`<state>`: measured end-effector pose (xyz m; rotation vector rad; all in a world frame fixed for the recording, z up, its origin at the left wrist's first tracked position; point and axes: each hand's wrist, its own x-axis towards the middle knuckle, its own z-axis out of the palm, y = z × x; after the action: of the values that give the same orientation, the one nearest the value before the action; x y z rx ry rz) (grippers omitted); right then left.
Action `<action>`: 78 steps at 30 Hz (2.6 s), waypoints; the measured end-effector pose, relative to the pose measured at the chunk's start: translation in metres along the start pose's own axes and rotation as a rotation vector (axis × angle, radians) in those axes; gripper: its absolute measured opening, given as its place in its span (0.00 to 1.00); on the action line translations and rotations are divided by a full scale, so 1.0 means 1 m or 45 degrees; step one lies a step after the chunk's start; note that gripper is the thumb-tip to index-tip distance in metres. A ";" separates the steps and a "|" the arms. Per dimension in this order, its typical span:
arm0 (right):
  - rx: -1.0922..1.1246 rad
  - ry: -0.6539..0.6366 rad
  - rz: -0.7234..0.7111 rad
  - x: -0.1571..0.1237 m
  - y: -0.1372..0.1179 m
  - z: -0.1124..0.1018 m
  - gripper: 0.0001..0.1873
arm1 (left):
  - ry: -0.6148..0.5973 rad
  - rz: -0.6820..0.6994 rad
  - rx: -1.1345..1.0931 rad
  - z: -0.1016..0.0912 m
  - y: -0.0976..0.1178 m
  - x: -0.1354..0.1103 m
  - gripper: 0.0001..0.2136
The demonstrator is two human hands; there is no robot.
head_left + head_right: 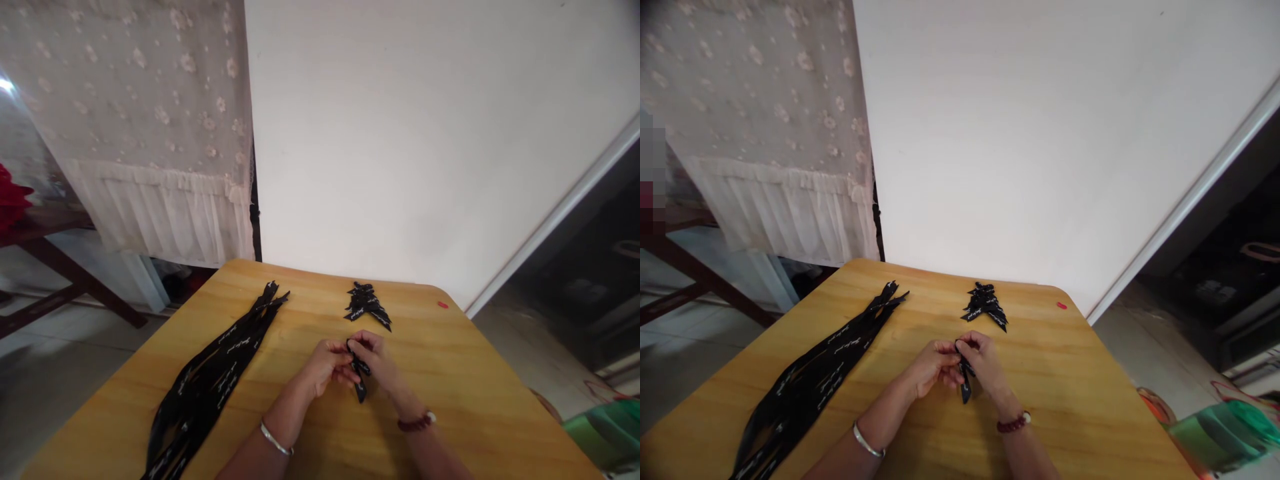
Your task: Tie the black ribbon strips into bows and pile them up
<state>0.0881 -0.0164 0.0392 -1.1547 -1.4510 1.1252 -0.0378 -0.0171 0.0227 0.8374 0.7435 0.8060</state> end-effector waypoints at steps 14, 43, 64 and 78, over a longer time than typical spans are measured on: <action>0.004 0.031 0.007 -0.001 -0.001 0.002 0.10 | 0.073 0.010 0.047 0.003 -0.001 0.001 0.08; -0.097 0.193 0.002 0.002 0.008 0.004 0.15 | 0.370 0.154 -0.191 -0.001 0.008 0.004 0.11; -0.235 0.217 -0.072 0.003 0.015 0.008 0.15 | 0.422 0.192 -0.283 0.000 0.007 0.004 0.09; -0.233 0.200 -0.110 0.003 0.017 0.010 0.15 | 0.509 0.290 -0.252 0.004 0.003 0.007 0.10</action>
<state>0.0797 -0.0118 0.0212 -1.2646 -1.4890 0.8366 -0.0318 -0.0117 0.0253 0.5936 0.9107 1.2527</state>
